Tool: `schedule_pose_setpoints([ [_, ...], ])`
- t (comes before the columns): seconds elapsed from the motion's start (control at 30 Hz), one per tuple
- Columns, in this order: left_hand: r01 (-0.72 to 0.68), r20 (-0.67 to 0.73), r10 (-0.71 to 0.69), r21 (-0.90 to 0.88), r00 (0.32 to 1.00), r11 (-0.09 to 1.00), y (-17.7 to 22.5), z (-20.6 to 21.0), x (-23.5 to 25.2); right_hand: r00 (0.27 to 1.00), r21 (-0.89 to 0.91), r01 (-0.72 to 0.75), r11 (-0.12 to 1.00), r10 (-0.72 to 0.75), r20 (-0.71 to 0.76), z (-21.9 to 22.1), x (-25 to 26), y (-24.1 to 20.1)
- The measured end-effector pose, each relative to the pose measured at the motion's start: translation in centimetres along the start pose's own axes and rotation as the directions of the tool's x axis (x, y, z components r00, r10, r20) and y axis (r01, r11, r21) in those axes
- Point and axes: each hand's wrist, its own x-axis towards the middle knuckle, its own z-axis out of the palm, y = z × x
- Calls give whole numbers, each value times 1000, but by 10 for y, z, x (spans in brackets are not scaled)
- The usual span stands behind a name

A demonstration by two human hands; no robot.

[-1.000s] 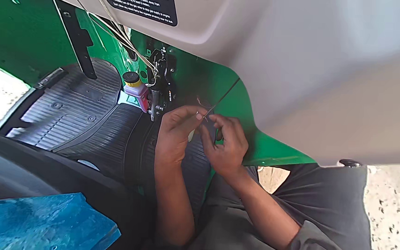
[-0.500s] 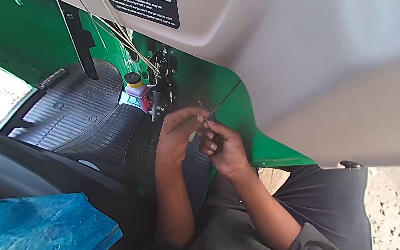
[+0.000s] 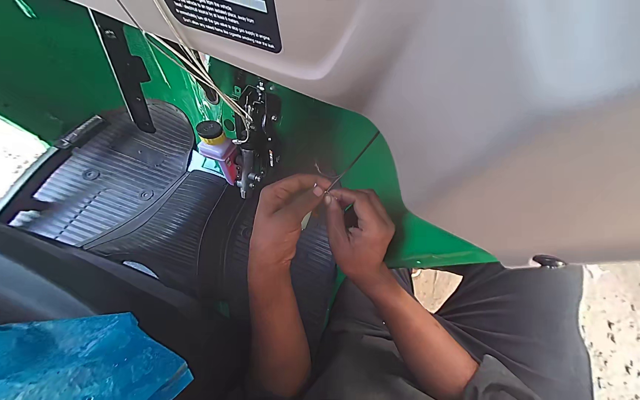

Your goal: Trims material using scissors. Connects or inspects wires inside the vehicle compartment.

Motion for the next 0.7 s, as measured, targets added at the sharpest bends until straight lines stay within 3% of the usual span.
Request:
schedule_pose_setpoints([
  [0.03,2,3,-2,3,1000,1000,0,0,0,991,142,-133,981,127,48,-1,1,-3],
  [0.07,4,2,-4,7,1000,1000,0,1,1,949,321,-314,893,288,128,-3,2,-6],
  [0.1,3,2,-3,13,1000,1000,0,0,1,853,484,-520,703,451,262,-5,5,-9],
  [0.13,-1,7,1,11,1000,1000,-1,0,1,710,590,-689,421,557,432,-6,9,-10],
  [0.2,-4,18,4,4,1000,1000,-1,-2,1,446,579,-806,-124,517,731,-10,14,-5],
  [0.23,-8,21,8,-7,1000,1000,-1,-2,1,394,550,-799,-242,481,783,-11,14,-3],
  [0.27,-11,26,11,-14,1000,1000,-2,-2,2,401,558,-794,-242,482,779,-12,13,-4],
  [0.3,-12,28,12,-21,1000,1000,-2,-2,3,459,597,-792,-128,519,721,-12,10,-6],
  [0.37,0,6,1,-21,1000,1000,-2,-1,2,693,635,-690,346,570,441,-9,2,-10],
  [0.43,8,-4,-8,-23,1000,1000,-1,-2,3,917,422,-397,815,369,151,-6,-4,-6],
  [0.47,8,-3,-8,-28,1000,1000,-1,-2,3,970,273,-244,931,236,63,-4,-4,-2],
  [0.53,3,-5,-3,-32,1000,999,-2,-1,3,999,47,-38,998,39,-24,-4,-1,2],
  [0.7,-4,0,4,-34,1000,999,-2,0,3,997,-100,54,993,-60,-53,-1,0,3],
])
